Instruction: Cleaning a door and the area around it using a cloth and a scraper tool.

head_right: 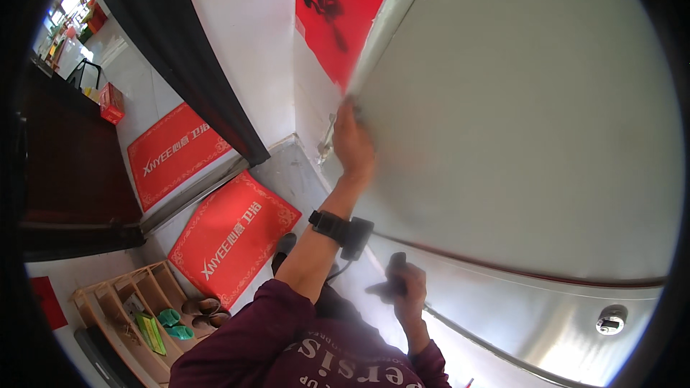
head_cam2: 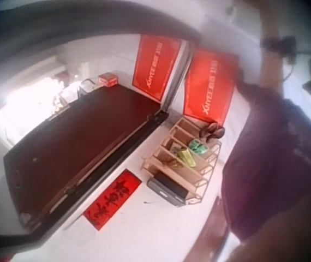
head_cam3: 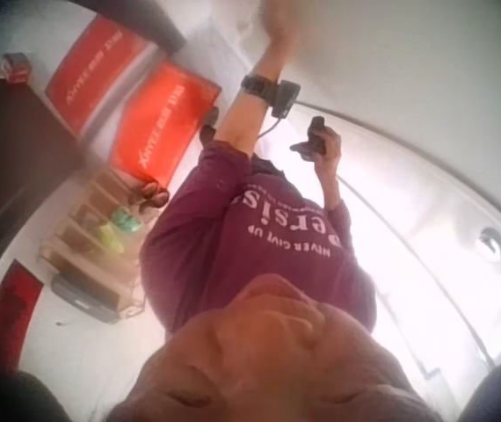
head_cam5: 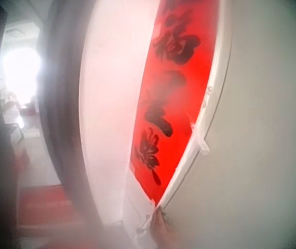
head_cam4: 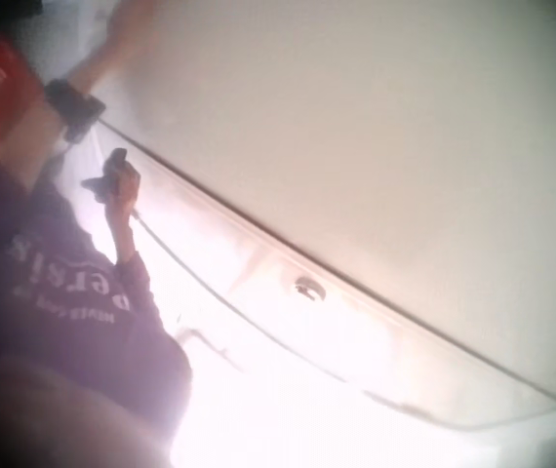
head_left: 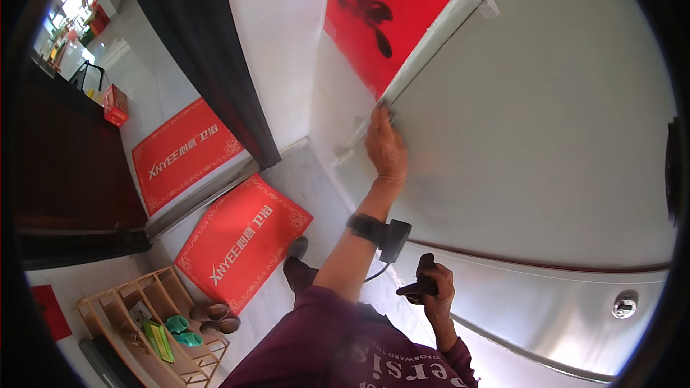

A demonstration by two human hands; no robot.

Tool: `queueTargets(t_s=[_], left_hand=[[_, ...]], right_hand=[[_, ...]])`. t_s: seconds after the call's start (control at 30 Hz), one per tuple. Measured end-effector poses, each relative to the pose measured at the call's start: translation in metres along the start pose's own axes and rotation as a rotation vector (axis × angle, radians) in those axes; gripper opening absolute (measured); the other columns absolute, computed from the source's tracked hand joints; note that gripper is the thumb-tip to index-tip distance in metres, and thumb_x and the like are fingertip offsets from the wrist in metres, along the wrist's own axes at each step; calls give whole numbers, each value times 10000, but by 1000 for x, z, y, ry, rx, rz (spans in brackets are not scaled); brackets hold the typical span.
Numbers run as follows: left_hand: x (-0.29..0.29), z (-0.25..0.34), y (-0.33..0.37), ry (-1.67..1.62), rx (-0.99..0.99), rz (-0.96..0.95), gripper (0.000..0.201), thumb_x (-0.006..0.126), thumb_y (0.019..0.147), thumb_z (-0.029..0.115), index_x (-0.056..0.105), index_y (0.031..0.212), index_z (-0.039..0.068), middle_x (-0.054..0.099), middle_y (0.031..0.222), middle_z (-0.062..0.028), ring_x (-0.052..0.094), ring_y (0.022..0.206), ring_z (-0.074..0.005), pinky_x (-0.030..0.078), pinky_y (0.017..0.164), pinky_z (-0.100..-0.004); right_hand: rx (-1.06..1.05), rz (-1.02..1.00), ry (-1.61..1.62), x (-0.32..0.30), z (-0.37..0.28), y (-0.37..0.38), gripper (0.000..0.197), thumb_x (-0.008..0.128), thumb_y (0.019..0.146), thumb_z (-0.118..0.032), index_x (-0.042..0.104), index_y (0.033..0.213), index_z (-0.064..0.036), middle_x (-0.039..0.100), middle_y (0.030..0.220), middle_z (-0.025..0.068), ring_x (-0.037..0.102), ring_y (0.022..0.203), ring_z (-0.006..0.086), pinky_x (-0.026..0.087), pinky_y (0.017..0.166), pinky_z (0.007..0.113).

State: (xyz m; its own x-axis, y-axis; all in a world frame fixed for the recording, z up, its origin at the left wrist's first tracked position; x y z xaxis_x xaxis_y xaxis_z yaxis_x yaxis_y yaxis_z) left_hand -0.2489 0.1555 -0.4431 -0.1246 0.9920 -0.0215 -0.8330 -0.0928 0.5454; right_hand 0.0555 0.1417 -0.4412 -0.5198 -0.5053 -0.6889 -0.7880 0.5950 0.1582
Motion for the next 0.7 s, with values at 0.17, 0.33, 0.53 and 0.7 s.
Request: queueTargets(t_s=[0.17,0.33,0.53,0.7], left_hand=[[-1,4,0,159,21,47,411,455,725,-92,434,1129,-21,510,1053,-149,517,879,-302,431,716,-367],[2,41,21,59,28,47,384,448,736,-83,449,1111,-3,510,1057,-149,513,892,-305,431,728,-370],[-6,-22,-3,115,-217,-115,364,453,722,-88,482,1072,7,532,1039,-144,523,886,-317,438,733,-377],[5,21,8,51,-34,140,366,457,702,-77,486,1057,7,549,986,-121,530,878,-315,444,721,-381]], right_hand=[[3,-67,25,3,-4,5,342,615,564,61,589,875,-80,537,1004,135,517,947,287,422,795,330],[-22,-28,-35,-1,-6,5,340,623,569,64,591,875,-82,538,1007,132,522,938,279,430,787,321],[32,-86,-16,8,-2,0,353,619,566,65,593,884,-87,531,1009,141,517,956,285,424,800,330],[10,-92,-37,8,-4,2,359,613,564,73,590,886,-86,527,1016,144,518,955,283,428,798,327]])
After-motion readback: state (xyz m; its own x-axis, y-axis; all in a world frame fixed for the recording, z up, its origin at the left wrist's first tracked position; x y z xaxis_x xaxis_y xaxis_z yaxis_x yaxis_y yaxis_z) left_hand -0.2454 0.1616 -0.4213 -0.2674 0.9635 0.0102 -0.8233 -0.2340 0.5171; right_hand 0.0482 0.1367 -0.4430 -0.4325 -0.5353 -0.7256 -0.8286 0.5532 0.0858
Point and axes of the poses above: each hand's wrist, its own y-axis towards the middle knuckle, its own x-axis out of the palm, z = x × y, the point moved 3 cm from there along y, towards the middle knuckle
